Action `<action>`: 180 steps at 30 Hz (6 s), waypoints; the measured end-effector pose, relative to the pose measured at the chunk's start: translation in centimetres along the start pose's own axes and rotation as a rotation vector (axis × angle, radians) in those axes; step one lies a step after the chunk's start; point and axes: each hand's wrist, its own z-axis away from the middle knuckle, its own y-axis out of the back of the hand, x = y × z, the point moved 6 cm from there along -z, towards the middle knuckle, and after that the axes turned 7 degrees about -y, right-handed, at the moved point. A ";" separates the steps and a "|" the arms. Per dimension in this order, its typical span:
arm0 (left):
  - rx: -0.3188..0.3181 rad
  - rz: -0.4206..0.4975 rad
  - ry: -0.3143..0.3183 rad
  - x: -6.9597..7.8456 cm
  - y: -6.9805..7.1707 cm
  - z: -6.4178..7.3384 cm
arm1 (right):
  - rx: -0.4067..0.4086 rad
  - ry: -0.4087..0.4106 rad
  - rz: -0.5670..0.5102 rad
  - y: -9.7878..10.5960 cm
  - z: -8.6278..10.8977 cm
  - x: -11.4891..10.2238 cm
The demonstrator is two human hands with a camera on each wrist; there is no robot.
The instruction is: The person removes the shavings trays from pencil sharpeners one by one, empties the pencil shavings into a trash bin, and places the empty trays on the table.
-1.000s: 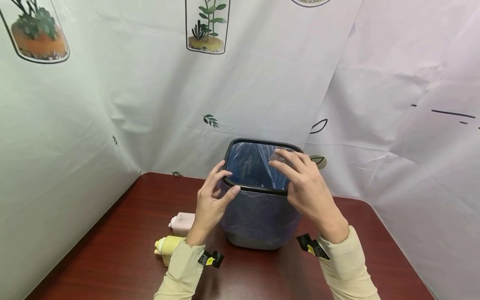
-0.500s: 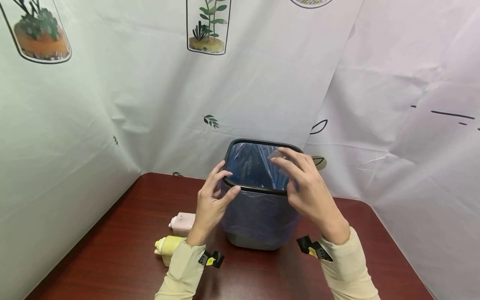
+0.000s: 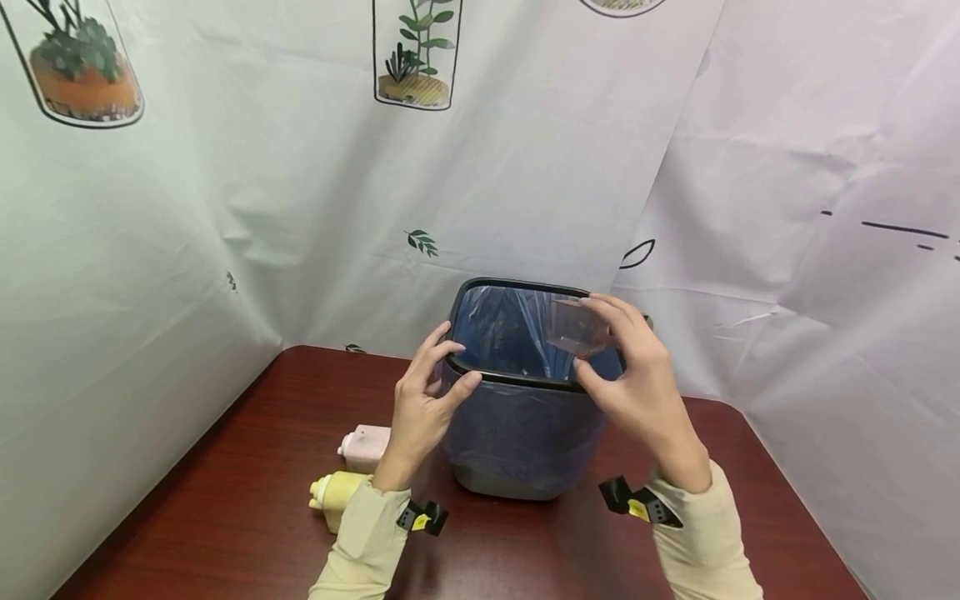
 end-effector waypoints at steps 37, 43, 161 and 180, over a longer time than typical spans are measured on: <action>-0.001 -0.009 -0.002 -0.3 -0.1 0.1 | -0.293 -0.289 -0.924 1.4 3.6 0.2; -0.003 0.009 0.005 -0.4 -0.3 0.2 | -0.303 -0.323 -0.929 1.0 4.5 0.5; -0.077 0.041 0.072 -0.2 0.0 0.1 | -0.977 -0.537 -0.665 -13.6 11.9 2.9; -0.083 0.042 0.074 -0.3 -0.1 0.2 | -1.081 -0.455 -0.213 -16.2 13.7 3.2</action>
